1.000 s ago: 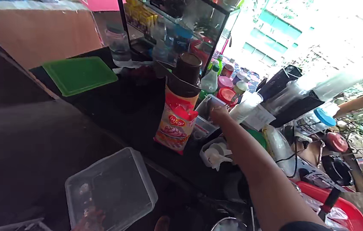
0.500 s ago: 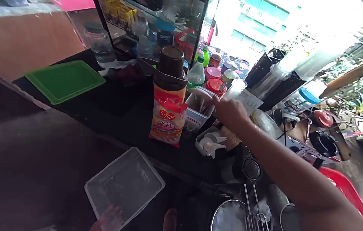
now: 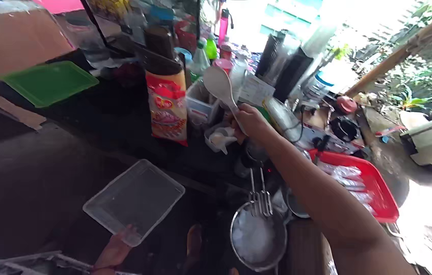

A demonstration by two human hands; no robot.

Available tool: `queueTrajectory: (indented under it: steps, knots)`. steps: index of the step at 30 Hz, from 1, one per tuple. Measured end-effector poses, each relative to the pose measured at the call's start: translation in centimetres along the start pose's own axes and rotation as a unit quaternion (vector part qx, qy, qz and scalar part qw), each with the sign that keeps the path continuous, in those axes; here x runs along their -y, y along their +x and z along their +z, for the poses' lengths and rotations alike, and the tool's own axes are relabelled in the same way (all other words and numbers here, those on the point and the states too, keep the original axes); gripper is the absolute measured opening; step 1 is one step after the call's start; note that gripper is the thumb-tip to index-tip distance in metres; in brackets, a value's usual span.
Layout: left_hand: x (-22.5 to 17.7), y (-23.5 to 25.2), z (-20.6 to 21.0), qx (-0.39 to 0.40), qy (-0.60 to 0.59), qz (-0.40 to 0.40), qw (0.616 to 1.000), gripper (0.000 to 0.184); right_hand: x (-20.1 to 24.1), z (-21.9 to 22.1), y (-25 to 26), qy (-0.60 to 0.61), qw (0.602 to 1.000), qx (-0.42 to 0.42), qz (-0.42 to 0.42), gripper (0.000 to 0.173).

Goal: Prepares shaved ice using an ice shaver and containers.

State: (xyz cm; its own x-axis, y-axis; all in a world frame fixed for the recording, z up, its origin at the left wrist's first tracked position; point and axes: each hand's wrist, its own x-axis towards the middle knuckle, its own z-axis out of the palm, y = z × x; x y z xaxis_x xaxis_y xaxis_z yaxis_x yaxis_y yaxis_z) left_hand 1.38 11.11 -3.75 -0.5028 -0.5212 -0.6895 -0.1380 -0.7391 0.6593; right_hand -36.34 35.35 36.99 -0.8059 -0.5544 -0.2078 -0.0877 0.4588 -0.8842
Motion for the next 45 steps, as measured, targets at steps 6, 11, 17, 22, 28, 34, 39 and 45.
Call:
queueTrajectory:
  steps: [6, 11, 17, 22, 28, 34, 39, 45]
  knots:
    - [6.3, -5.8, 1.0, -0.036, 0.103, 0.001, 0.994, 0.041, -10.7, -1.9, -25.6, 0.202, 0.977, 0.063, 0.015, 0.026]
    - [10.1, -14.0, 1.1, -0.012, 0.108, -0.009, 0.994, 0.026, -25.2, -2.4, -41.3, 0.100, 0.970, -0.006, 0.222, 0.031]
    - [11.6, -19.9, 1.2, -0.014, 0.217, -0.046, 0.975, 0.034, -35.5, 3.2, -38.5, -0.293, 0.878, 0.089, 0.369, 0.048]
    - [13.1, -20.7, 2.3, 0.019, 0.289, -0.038, 0.956, 0.055, -43.8, 7.4, -30.8, -0.272, 0.881, 0.046, 0.384, 0.047]
    - [13.5, -19.2, 5.6, 0.049, 0.372, 0.000, 0.927, 0.069, -50.3, 8.9, -27.0, -0.156, 0.903, 0.000, 0.400, 0.042]
    - [13.3, -16.1, 7.7, 0.083, 0.389, 0.006, 0.918, 0.067, -54.7, 9.5, -31.3, 0.053, 0.942, -0.113, 0.311, 0.037]
    - [13.5, -14.7, 9.1, 0.084, 0.385, -0.013, 0.919, 0.070, -53.5, 9.0, -32.9, 0.000, 0.958, -0.113, 0.265, 0.037]
    - [13.2, -13.8, 11.1, 0.092, 0.389, -0.010, 0.917, 0.071, -47.4, 8.2, -34.6, -0.106, 0.971, -0.072, 0.202, 0.038]
